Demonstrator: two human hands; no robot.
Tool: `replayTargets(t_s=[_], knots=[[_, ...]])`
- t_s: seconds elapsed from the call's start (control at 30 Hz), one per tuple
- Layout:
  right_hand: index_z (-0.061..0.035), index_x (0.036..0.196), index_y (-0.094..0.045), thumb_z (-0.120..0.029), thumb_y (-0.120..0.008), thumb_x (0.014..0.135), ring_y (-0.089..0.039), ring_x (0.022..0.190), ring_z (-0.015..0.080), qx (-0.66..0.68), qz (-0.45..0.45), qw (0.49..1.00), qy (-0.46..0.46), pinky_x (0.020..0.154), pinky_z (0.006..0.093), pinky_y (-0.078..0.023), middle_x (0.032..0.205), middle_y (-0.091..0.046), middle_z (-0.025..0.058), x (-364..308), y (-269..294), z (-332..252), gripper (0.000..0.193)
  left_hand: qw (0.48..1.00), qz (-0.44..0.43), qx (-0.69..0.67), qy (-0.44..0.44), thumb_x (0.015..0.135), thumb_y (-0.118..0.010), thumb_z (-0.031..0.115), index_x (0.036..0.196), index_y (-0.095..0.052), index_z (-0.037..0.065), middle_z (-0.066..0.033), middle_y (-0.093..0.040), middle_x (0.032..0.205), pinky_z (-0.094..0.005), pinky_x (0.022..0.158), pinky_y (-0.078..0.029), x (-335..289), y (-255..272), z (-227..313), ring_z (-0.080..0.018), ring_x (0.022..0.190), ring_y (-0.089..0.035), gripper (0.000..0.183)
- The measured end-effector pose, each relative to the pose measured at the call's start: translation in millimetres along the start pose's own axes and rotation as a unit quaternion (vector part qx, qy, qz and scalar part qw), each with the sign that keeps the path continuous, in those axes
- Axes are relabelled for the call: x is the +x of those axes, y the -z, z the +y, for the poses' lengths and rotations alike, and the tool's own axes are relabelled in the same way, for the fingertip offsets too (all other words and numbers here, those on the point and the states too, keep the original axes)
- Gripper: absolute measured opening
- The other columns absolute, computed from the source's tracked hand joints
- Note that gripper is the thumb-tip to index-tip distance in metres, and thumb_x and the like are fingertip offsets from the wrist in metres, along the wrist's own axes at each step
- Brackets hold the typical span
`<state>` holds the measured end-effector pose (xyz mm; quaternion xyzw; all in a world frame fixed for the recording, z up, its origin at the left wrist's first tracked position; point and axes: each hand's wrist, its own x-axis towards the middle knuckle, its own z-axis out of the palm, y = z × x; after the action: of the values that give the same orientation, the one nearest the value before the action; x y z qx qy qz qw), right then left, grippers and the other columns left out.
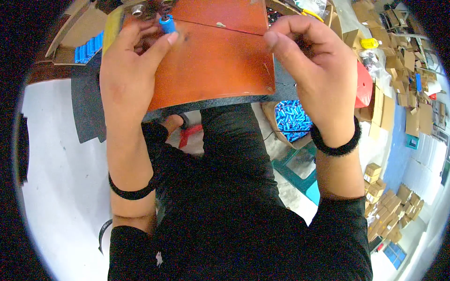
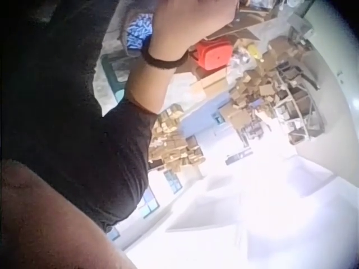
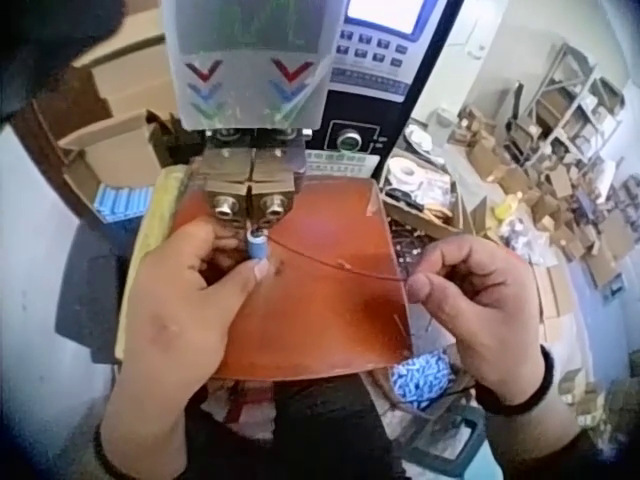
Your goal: The person picks up a battery and a wire, positions them under a spot welder, and joins them together. They repeat this process for several batteries, occasionally reaching for new components from a box and a tray.
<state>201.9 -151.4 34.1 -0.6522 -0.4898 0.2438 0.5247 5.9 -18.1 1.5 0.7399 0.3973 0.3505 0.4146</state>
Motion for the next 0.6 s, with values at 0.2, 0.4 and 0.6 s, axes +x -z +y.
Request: replayTargets(t_s=[0.2, 0.4, 0.6], knots=[[0.0024, 0.101, -0.063, -0.003, -0.066, 0.09, -0.056, 0.081, 0.0051, 0.023, 0.002, 1.0, 0.012, 0.074, 0.0185, -0.045, 0.091, -0.063, -0.0002, -2, 0, 3, 0.013, 1.0, 0.002, -0.009, 0.011, 0.085, -0.071, 0.013, 0.11, -0.063, -0.003, -0.0094, -0.071, 0.1, -0.0247, 0.081, -0.048, -1, 0, 3, -0.0108, 0.088, -0.064, 0.031], [0.0015, 0.115, -0.052, 0.004, -0.056, 0.089, -0.06, 0.083, 0.0127, 0.086, 0.021, 0.991, 0.097, 0.076, 0.0255, -0.048, 0.094, -0.064, 0.0067, 5, -13, 18, 0.027, 0.998, 0.008, -0.053, -0.02, 0.085, -0.069, 0.012, 0.106, -0.062, 0.002, -0.0061, -0.066, 0.082, -0.0266, 0.068, -0.047, -12, 6, 5, -0.0132, 0.072, -0.058, 0.025], [-0.0003, 0.113, -0.051, 0.008, -0.054, 0.082, -0.058, 0.08, 0.012, 0.208, -0.054, 0.975, 0.053, 0.073, 0.0234, -0.046, 0.087, -0.061, 0.0055, 9, -38, 7, 0.032, 0.979, -0.18, -0.096, -0.016, 0.085, -0.069, 0.007, 0.121, -0.055, 0.003, -0.0013, -0.06, 0.093, -0.0238, 0.08, -0.045, -27, 28, 15, -0.0104, 0.082, -0.055, 0.039]])
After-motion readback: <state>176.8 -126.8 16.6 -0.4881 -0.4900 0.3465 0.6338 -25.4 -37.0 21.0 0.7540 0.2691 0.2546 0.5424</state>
